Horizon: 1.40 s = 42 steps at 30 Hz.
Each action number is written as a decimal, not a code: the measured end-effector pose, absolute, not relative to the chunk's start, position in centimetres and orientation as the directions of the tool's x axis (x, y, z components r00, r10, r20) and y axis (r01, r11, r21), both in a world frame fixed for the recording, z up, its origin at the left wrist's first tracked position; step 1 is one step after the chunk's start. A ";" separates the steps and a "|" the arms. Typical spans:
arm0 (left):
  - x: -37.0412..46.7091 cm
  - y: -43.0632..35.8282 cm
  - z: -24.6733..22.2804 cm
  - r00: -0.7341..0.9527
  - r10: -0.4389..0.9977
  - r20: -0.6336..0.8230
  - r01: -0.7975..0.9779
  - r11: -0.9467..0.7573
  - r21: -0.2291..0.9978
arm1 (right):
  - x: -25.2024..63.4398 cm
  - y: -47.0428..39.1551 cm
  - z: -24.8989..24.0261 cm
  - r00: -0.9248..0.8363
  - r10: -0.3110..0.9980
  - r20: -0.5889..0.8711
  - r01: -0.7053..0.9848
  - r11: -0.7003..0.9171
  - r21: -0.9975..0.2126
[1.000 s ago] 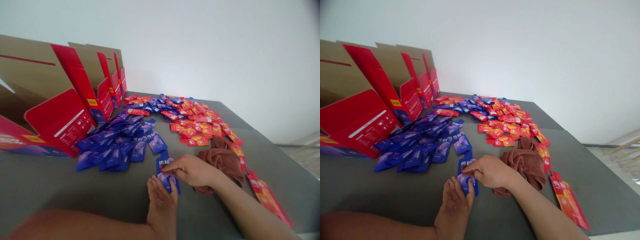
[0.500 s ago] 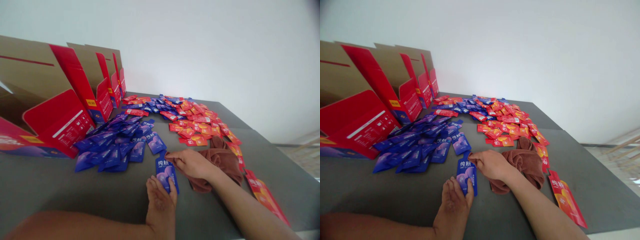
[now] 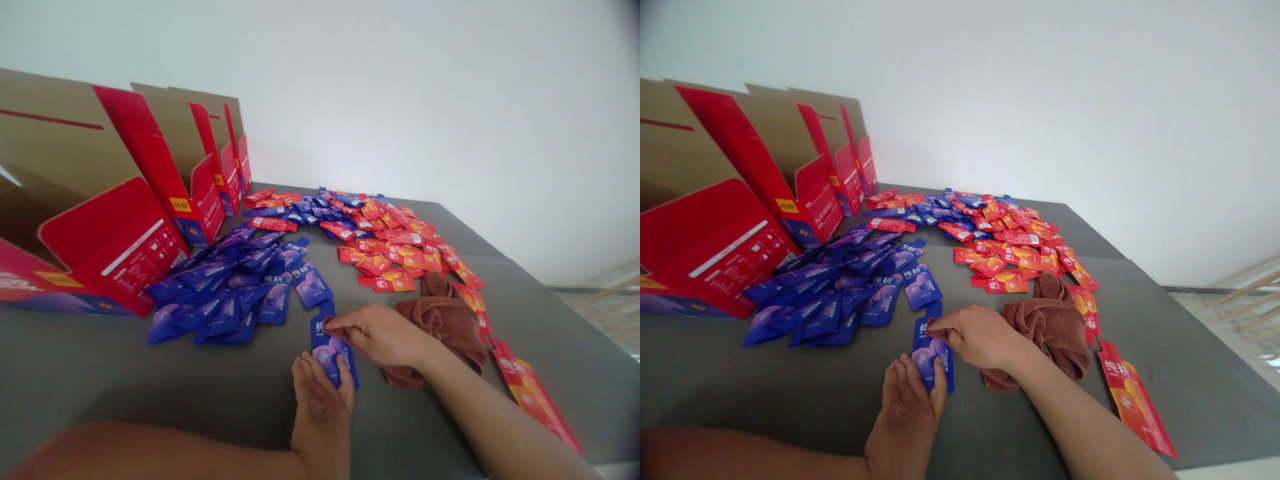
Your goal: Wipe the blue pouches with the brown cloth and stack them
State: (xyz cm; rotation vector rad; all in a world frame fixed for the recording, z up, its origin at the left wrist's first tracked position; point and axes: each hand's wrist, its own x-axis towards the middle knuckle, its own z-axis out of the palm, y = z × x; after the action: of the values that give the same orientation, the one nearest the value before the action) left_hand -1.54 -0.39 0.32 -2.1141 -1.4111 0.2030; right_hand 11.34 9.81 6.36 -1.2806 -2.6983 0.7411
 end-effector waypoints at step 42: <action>-1.5 -0.7 0.1 0.401 0.889 0.219 0.825 -0.247 -0.508 | 11.3 9.8 6.2 -0.630 0.763 -0.142 0.739 0.534 -0.410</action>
State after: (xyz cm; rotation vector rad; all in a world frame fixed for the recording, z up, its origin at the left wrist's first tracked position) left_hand -1.51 -0.66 0.06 -2.1083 -1.4564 0.1523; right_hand 11.35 9.77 6.19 -1.3255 -2.7036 0.6818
